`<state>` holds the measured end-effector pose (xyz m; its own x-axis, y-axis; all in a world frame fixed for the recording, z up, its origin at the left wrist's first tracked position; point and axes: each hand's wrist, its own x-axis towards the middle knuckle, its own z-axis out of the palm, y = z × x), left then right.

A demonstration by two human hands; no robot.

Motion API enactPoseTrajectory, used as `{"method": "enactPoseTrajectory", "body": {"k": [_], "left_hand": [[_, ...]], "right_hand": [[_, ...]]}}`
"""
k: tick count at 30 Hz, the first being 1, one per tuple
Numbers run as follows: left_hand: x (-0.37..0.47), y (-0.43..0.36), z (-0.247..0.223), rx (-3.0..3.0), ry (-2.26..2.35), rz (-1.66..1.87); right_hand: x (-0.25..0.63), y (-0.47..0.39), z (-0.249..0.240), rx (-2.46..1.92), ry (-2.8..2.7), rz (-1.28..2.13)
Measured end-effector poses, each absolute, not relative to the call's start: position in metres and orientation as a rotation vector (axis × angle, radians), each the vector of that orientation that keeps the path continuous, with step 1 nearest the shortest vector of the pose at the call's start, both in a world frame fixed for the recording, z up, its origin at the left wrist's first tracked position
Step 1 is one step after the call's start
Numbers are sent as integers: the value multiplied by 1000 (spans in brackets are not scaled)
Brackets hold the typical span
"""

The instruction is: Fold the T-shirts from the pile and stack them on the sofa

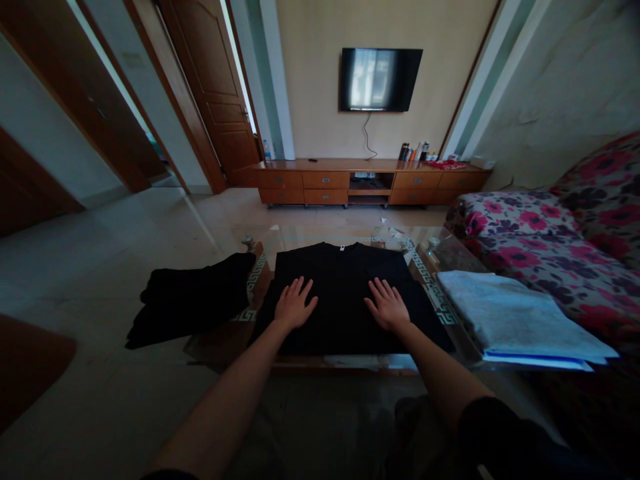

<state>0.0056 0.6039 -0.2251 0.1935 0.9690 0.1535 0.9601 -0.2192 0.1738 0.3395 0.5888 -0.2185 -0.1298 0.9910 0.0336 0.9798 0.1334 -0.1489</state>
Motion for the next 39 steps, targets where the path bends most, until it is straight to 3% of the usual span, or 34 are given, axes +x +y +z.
{"method": "enactPoseTrajectory", "body": {"k": [7, 23, 39], "left_hand": [[-45, 609, -237, 2293, 2178, 357], [-38, 597, -234, 2044, 2401, 358], [-61, 713, -227, 1699, 2465, 626]], "right_hand": [[427, 580, -233, -2226, -2074, -15], [425, 567, -231, -2347, -1879, 36], [414, 679, -214, -2316, -1444, 12]]}}
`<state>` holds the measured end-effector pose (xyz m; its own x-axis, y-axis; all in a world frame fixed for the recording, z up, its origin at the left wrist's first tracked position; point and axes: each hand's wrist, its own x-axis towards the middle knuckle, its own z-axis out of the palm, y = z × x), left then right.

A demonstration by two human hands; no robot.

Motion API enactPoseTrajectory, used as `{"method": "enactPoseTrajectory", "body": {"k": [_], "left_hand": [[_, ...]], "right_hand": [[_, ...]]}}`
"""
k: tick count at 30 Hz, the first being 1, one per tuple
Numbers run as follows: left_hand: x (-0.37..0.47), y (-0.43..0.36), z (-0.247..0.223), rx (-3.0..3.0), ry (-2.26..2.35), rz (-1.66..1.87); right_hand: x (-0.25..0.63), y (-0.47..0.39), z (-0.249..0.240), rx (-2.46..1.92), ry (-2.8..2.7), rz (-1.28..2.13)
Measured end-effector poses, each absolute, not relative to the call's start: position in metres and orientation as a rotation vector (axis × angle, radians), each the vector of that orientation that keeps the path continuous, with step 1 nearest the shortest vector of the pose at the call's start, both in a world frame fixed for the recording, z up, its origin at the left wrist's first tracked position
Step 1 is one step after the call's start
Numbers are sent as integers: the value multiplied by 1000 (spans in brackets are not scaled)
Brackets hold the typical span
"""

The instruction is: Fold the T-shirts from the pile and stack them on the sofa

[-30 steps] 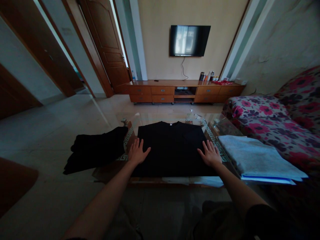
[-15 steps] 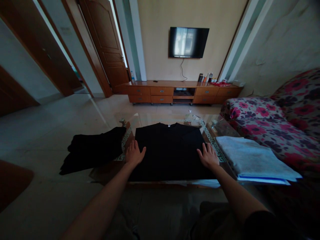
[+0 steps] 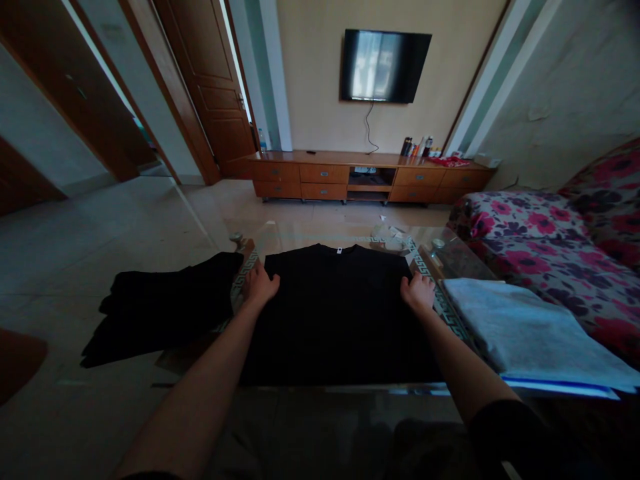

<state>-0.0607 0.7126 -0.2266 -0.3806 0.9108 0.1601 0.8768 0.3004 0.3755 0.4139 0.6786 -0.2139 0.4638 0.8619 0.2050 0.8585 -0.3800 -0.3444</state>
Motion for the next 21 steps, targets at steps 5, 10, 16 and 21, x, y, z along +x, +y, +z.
{"method": "enactPoseTrajectory", "body": {"k": [5, 10, 16, 21], "left_hand": [[-73, 749, -232, 1682, 2459, 660], [-86, 777, -236, 1771, 2385, 720], [-80, 798, -244, 1931, 2301, 676], [-75, 807, -244, 2014, 2257, 747]], "right_hand": [[426, 725, -220, -2328, -1368, 32], [426, 764, -228, -2288, -1378, 36], [414, 784, -239, -2277, -1566, -2], [410, 788, -237, -2310, -1563, -43]]}}
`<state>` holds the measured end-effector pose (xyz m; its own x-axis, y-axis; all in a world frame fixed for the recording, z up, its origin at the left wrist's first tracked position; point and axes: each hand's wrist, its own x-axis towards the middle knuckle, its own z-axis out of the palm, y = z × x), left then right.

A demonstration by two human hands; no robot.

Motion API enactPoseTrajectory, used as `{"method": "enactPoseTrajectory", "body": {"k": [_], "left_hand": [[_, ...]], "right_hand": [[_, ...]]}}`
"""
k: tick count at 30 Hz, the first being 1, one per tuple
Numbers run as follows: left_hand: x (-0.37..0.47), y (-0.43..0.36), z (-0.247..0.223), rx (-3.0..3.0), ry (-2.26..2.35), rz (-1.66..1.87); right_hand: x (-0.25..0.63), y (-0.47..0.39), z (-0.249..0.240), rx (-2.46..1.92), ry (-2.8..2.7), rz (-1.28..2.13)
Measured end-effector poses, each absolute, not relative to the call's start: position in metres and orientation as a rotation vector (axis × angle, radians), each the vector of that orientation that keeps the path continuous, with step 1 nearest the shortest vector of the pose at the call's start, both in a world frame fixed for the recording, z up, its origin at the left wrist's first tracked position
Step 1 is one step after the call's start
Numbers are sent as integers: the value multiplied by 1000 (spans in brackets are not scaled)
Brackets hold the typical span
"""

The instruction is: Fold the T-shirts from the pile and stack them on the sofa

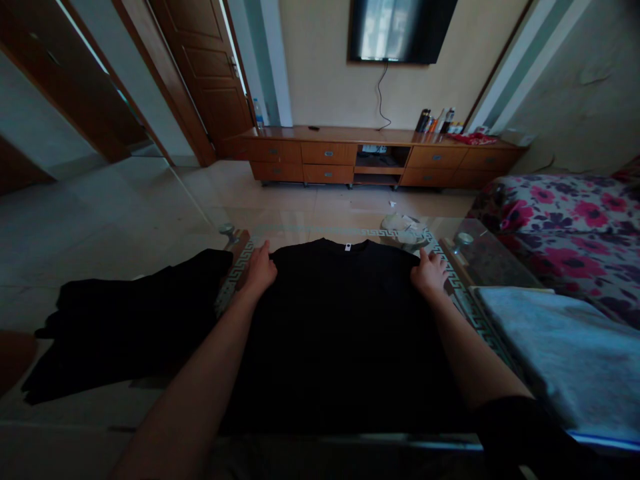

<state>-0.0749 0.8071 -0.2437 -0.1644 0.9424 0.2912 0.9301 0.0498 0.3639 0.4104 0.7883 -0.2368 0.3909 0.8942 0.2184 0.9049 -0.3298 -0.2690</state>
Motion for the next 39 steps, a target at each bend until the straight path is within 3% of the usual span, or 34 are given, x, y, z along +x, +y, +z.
{"method": "enactPoseTrajectory", "body": {"k": [10, 16, 21, 27, 32, 39], "left_hand": [[-75, 776, -196, 2107, 2169, 873], [-74, 708, -159, 2103, 2174, 1025], [-89, 629, -159, 2219, 2072, 1070], [-115, 556, -173, 2460, 1850, 675], [-92, 525, -174, 2590, 1744, 405], [-27, 514, -168, 2653, 1465, 392]], "right_hand": [[420, 756, -196, -2071, -1620, -187], [437, 698, -159, -1852, -1745, -316], [462, 625, -154, -1773, -1895, -308], [487, 548, -173, -1842, -2129, -138], [459, 513, -182, -2111, -2180, -127], [388, 504, -169, -1610, -2480, 167]]}}
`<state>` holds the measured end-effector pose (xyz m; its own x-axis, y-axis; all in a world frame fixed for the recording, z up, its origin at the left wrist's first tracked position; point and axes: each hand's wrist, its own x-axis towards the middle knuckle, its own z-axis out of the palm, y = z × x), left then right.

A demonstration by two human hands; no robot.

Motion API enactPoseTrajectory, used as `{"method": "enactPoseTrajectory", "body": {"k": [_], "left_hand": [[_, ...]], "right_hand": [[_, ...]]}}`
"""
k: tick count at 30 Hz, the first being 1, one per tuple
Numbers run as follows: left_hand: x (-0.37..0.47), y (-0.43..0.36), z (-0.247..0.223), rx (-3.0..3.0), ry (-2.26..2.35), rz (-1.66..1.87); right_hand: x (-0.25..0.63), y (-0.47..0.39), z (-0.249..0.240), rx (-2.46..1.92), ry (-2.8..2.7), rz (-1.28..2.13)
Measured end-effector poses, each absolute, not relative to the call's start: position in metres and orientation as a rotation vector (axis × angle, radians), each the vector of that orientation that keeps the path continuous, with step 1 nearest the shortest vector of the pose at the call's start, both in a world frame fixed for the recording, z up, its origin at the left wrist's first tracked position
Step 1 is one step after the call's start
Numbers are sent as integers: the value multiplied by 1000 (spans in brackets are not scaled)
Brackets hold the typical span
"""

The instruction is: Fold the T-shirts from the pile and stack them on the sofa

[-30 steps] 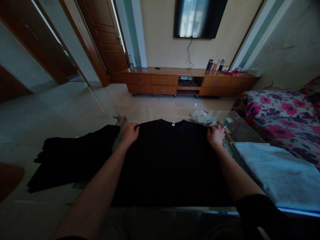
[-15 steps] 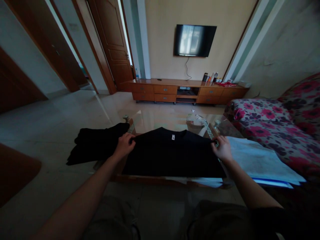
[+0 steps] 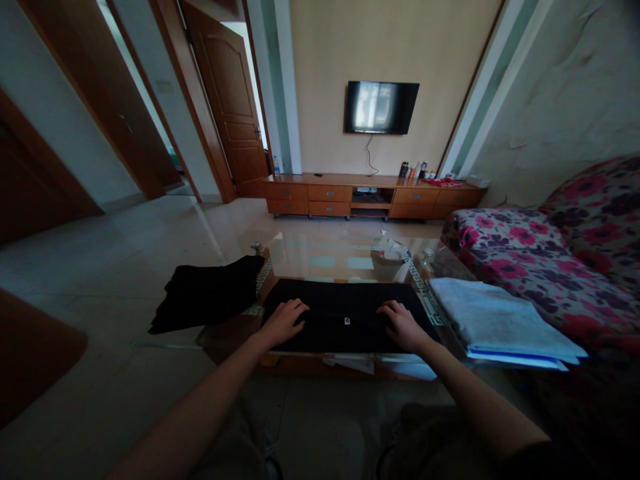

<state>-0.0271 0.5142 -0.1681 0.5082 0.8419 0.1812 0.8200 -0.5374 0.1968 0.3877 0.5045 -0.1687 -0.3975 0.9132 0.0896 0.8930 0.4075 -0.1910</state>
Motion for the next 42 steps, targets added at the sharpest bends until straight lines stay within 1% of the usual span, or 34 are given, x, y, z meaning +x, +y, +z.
{"method": "enactPoseTrajectory", "body": {"k": [3, 7, 13, 18, 23, 28, 33, 35, 40, 42], "left_hand": [[-12, 513, -164, 2723, 1382, 376], [-2, 511, -157, 2771, 1351, 476], [4, 511, -154, 2846, 1206, 211], [6, 512, -149, 2847, 1198, 194], [8, 512, -148, 2823, 1160, 62], [9, 514, -147, 2800, 1256, 116], [3, 517, -154, 2732, 1147, 75], [1, 521, -159, 2698, 1174, 133], [-8, 542, -175, 2648, 1509, 524], [-15, 551, -185, 2627, 1610, 541]], "right_hand": [[379, 508, -164, -1546, -2525, 212], [385, 513, -157, -1511, -2447, 189], [387, 512, -161, -1590, -2592, 283], [387, 513, -154, -1510, -2599, 310], [390, 515, -151, -1498, -2634, 299], [393, 515, -153, -1539, -2575, 304], [402, 519, -160, -1537, -2569, 354], [406, 525, -166, -1593, -2470, 315], [417, 543, -190, -1798, -2175, 30], [422, 547, -201, -1910, -2159, -3]]}}
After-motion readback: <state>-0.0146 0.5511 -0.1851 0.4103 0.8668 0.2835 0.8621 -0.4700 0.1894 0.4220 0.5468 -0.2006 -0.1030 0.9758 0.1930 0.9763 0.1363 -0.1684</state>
